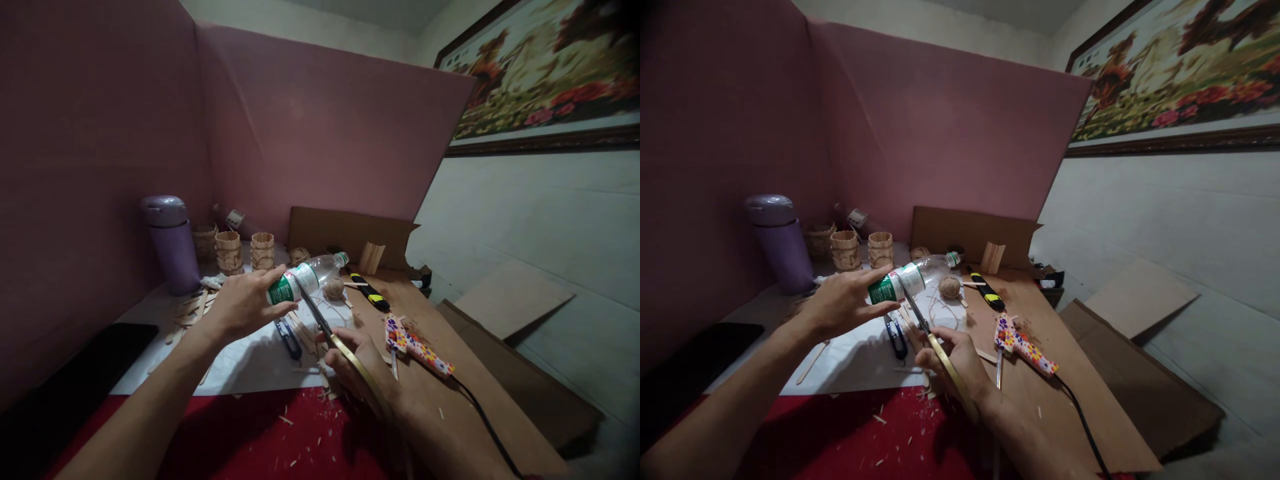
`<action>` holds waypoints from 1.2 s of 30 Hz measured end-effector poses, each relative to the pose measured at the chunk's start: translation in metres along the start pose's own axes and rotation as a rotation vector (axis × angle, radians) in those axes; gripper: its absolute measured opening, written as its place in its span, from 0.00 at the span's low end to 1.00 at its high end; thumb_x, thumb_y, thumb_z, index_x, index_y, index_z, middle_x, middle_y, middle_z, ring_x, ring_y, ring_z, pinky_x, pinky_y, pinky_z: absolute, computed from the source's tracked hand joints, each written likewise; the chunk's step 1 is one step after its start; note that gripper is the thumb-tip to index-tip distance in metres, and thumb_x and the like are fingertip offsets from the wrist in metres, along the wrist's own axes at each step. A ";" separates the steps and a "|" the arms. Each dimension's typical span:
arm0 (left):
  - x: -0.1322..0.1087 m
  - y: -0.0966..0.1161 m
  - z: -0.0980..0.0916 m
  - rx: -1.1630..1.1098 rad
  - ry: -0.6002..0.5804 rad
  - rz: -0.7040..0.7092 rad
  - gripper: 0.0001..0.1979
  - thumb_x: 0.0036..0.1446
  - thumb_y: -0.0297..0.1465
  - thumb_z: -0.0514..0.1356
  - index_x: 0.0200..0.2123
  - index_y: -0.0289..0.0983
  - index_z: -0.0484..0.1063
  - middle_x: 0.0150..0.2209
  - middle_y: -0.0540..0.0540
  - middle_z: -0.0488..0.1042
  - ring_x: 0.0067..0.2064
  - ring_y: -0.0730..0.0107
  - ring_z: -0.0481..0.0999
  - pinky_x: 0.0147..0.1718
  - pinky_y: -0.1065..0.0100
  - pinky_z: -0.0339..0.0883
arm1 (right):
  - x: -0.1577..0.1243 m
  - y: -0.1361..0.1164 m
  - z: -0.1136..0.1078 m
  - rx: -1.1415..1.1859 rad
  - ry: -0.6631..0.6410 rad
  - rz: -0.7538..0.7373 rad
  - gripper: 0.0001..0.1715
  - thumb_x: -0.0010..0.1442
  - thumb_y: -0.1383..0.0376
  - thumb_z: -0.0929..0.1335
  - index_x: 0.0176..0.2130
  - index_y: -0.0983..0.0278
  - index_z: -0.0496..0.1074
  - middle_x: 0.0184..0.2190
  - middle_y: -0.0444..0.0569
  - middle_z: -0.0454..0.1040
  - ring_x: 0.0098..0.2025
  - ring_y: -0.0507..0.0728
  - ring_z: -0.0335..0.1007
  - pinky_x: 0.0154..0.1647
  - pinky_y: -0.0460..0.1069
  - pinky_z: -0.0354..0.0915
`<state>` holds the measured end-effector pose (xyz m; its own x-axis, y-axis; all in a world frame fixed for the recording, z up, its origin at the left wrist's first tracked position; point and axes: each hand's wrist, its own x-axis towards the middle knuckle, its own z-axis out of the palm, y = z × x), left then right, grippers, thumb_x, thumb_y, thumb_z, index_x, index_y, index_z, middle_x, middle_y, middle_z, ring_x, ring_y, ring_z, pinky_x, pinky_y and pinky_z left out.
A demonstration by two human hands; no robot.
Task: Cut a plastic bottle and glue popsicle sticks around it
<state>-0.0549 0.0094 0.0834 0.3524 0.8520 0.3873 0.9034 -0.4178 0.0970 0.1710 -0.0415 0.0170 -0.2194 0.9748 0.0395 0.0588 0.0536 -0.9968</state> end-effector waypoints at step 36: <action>0.001 -0.004 -0.001 -0.431 0.050 -0.065 0.31 0.51 0.51 0.64 0.55 0.42 0.76 0.41 0.45 0.82 0.37 0.61 0.77 0.35 0.64 0.66 | -0.001 0.000 0.001 0.015 0.002 0.035 0.37 0.37 0.46 0.79 0.40 0.68 0.78 0.24 0.44 0.69 0.24 0.50 0.59 0.22 0.45 0.57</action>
<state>-0.0580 0.0117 0.0849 0.2762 0.8690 0.4107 0.7348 -0.4663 0.4925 0.1703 -0.0428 0.0164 -0.2159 0.9764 0.0048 0.0523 0.0164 -0.9985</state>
